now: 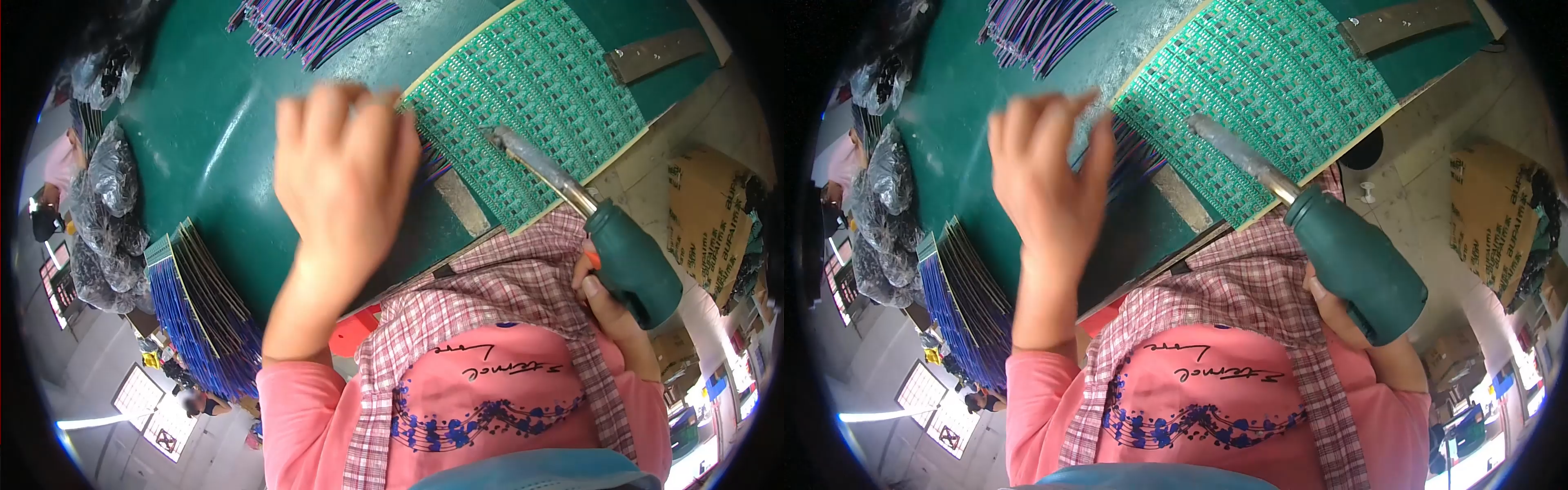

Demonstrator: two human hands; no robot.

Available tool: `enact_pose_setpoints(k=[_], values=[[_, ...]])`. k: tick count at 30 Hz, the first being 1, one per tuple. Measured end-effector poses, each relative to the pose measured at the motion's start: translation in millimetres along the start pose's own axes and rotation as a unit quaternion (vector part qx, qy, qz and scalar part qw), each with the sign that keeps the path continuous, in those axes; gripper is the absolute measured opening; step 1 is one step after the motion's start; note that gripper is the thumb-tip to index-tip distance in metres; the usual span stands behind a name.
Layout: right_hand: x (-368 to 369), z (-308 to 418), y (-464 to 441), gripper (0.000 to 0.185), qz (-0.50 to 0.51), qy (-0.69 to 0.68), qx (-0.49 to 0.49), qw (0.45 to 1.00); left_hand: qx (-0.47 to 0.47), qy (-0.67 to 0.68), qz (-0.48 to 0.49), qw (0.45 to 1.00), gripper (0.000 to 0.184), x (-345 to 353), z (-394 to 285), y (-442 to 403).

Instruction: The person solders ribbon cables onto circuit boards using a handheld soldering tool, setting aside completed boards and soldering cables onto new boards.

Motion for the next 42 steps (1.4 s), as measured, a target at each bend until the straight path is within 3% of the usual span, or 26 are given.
enact_pose_setpoints(k=[3,6,13,16,19,22,26,27,28,30,32,33,34,36,38,39,42], values=[[2,3,-3,0.018,-0.016,-0.073,0.028,0.997,0.016,-0.044,-0.057,0.997,0.014,30,20,-47],[1,11,-3,0.016,-0.004,-0.012,-0.047,0.999,0.062,-0.116,-0.07,0.989,0.009,44,18,-67],[0,9,-3,0.017,-0.045,-0.097,0.029,0.994,-0.093,0.1,0.033,0.99,0.009,50,55,-77],[1,11,-7,0.019,-0.044,-0.113,0.014,0.993,-0.058,0.106,0.021,0.992,0.007,45,46,-74],[1,5,-5,0.021,-0.042,-0.105,0.001,0.994,0.051,-0.07,-0.036,0.996,0.007,50,22,-68],[1,6,-2,0.02,-0.054,-0.112,0.006,0.992,0.06,-0.125,-0.046,0.989,0.009,61,18,-69],[0,10,-2,0.016,-0.048,-0.1,0.008,0.994,0.013,-0.041,-0.02,0.999,0.006,55,26,-85],[2,9,-5,0.015,-0.042,-0.092,0.002,0.995,-0.053,-0.011,0.02,0.998,0.007,58,44,-89],[2,7,-3,0.014,-0.037,-0.081,-0.007,0.996,-0.056,0.017,0.027,0.998,0.008,54,54,-91],[1,5,-2,0.013,-0.036,-0.077,-0.011,0.996,-0.243,0.233,0.133,0.932,0.006,39,70,-81],[1,3,-1,0.014,-0.041,-0.087,-0.002,0.995,-0.213,0.422,0.127,0.872,0.013,38,87,-73],[2,2,0,0.024,-0.033,-0.08,-0.002,0.996,-0.256,0.436,0.146,0.85,0.013,38,91,-54],[4,0,1,0.037,-0.025,-0.073,-0.002,0.997,-0.209,0.491,0.239,0.812,0.012,42,74,-37],[8,-3,3,0.053,-0.005,-0.043,-0.004,0.999,-0.299,0.457,0.316,0.776,0.009,47,55,10],[8,-8,7,0.053,0.013,-0.003,-0.01,1.0,-0.262,0.387,0.248,0.849,0.008,37,37,32],[9,-9,9,0.053,0.021,0.014,-0.014,1.0,-0.191,0.348,0.225,0.89,0.008,30,24,38],[9,-10,11,0.052,0.049,0.053,-0.023,0.997,-0.079,0.253,0.146,0.953,0.017,17,-7,51]])
Point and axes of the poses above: each hand's wrist, its own y-axis away from the middle knuckle, its own x-axis out of the palm, z = x × y, the point moved 9 cm from there along -y, towards the middle knuckle, and after that the axes turned 12 degrees about -x, right-handed, at the moved point
